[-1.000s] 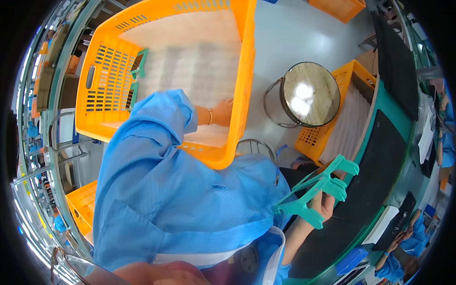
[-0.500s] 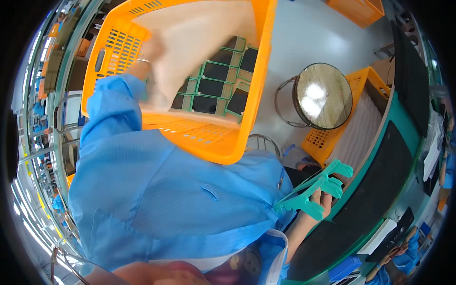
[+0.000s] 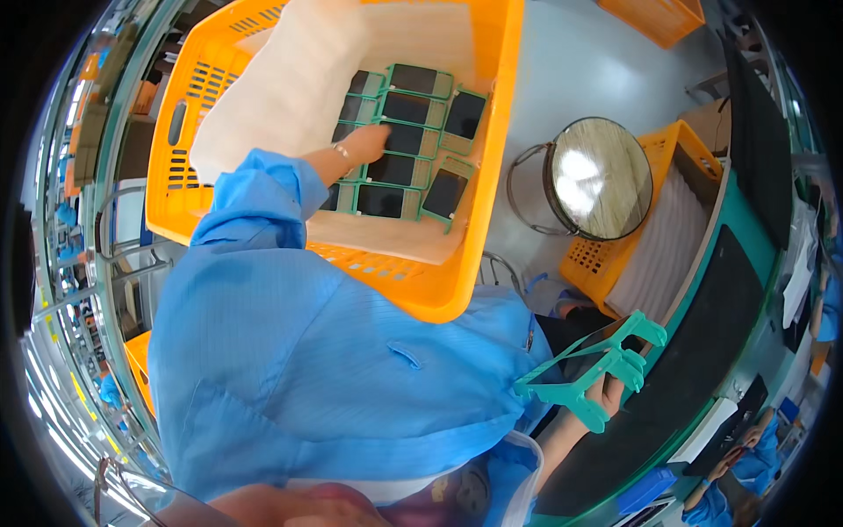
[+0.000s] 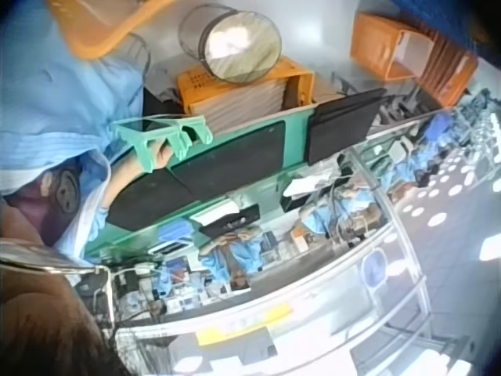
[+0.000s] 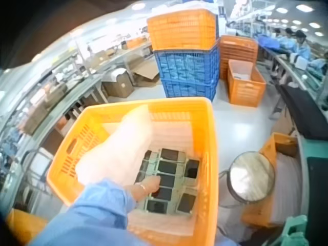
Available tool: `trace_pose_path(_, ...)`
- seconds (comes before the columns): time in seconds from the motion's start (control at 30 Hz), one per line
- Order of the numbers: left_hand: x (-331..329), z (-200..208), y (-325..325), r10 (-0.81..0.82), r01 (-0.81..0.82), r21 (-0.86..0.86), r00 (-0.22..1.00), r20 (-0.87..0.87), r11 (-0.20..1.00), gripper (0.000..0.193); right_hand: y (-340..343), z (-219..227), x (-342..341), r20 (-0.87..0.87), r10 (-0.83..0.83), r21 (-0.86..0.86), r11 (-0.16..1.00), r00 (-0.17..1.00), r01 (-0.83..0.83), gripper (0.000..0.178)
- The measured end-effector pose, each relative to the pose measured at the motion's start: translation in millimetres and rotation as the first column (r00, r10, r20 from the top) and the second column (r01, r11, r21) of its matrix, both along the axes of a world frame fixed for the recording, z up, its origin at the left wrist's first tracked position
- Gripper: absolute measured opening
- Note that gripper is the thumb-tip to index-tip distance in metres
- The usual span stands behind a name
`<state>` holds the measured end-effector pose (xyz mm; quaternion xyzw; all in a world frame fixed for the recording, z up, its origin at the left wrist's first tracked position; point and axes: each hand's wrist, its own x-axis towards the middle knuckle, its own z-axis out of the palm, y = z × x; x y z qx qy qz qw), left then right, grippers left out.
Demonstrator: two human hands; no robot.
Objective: Assembling small electronic components into green plastic housings on an assembly line.
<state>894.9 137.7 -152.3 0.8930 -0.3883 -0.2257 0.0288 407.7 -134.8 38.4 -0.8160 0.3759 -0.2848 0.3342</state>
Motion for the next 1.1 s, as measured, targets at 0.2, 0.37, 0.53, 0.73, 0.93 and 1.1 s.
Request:
trace_pose_path(0.2,-8.3,-43.5,71.0,0.242,-0.239,-0.043,0.967,0.082,0.970,0.016,-28.0,-27.4,1.3,-0.086,-0.017,-0.183,0.983,0.996,0.001,0.025)
trace_pose_path(0.37,1.9,-76.9,65.5,0.033,-0.007,-0.130,0.979,0.202,0.991,0.014,19.1,14.8,14.4,0.008,-0.405,0.379,0.847,0.914,0.372,0.029)
trace_pose_path(0.53,19.4,-41.4,75.2,0.067,-0.072,-0.103,0.997,-0.049,0.992,0.022,16.8,35.6,20.9,0.104,-0.425,0.535,0.786,0.899,0.309,0.027)
trace_pose_path(0.73,79.3,77.6,0.5,-0.237,0.245,0.191,0.969,-0.063,0.951,0.024,12.3,68.1,-15.4,0.181,-0.515,0.457,0.798,0.838,0.392,0.013)
trace_pose_path(0.93,104.1,272.4,-24.3,-0.057,0.059,-0.029,0.997,0.057,0.998,0.023,6.5,104.6,-111.5,0.297,-0.692,0.376,0.719,0.658,0.585,0.015)
trace_pose_path(1.1,-25.3,438.0,-77.4,-0.092,-0.161,-0.447,0.865,-0.493,0.880,0.027,-0.4,112.1,-206.6,0.018,-0.891,0.218,0.447,0.454,0.868,0.021)
